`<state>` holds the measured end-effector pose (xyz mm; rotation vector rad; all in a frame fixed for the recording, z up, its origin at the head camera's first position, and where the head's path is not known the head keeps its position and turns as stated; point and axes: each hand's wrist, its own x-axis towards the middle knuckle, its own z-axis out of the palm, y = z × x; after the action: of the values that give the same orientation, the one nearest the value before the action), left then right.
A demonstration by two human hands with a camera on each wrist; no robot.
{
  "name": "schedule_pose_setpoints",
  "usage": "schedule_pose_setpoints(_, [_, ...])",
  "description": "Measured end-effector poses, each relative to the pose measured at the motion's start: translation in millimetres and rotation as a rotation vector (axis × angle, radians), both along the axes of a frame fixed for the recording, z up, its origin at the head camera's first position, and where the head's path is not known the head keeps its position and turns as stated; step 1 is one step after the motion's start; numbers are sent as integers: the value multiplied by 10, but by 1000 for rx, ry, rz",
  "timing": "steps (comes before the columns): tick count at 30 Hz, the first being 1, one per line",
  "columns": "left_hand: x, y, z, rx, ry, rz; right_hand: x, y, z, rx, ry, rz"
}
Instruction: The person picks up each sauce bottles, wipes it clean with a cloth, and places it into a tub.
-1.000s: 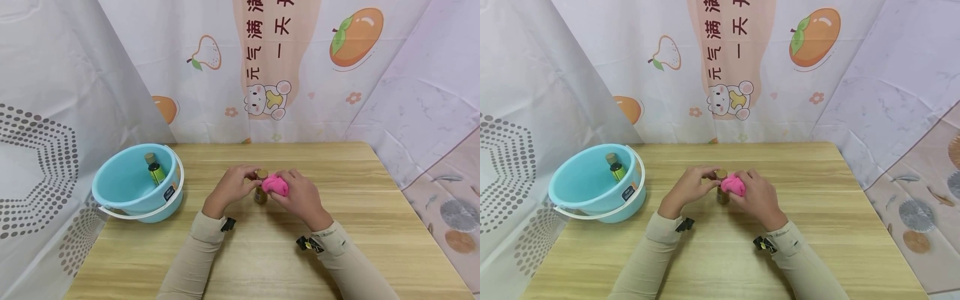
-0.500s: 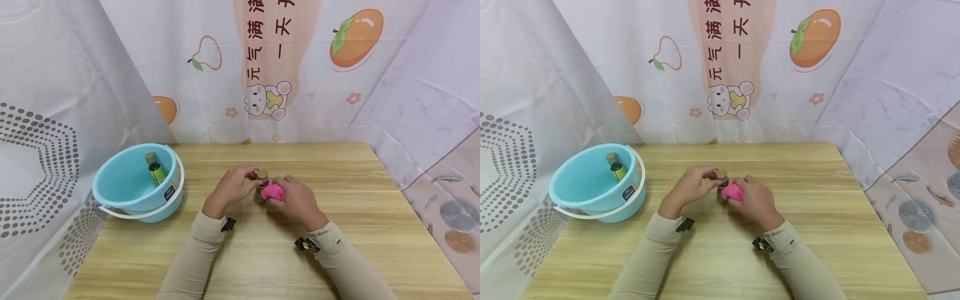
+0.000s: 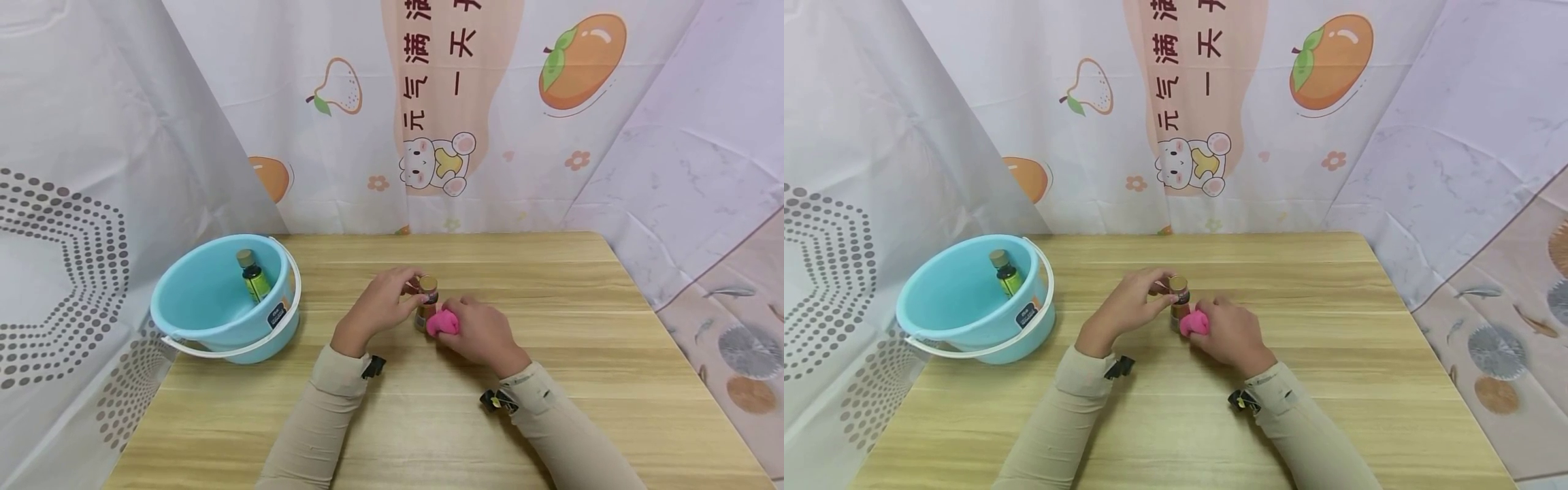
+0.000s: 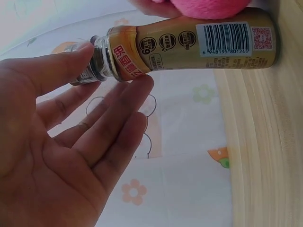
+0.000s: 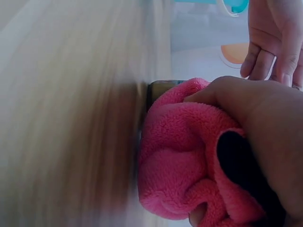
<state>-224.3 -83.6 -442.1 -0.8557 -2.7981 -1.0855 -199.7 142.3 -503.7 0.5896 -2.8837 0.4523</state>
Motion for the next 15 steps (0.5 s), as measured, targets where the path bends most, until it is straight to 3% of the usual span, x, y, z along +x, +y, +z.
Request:
schedule_pose_setpoints(6, [5,11,-1,-42,-44,5,8,-10,0,10,-20,-1])
schedule_pose_setpoints(15, [17,10,-2,-60,-44,14,20,-28,2,21,-10,-2])
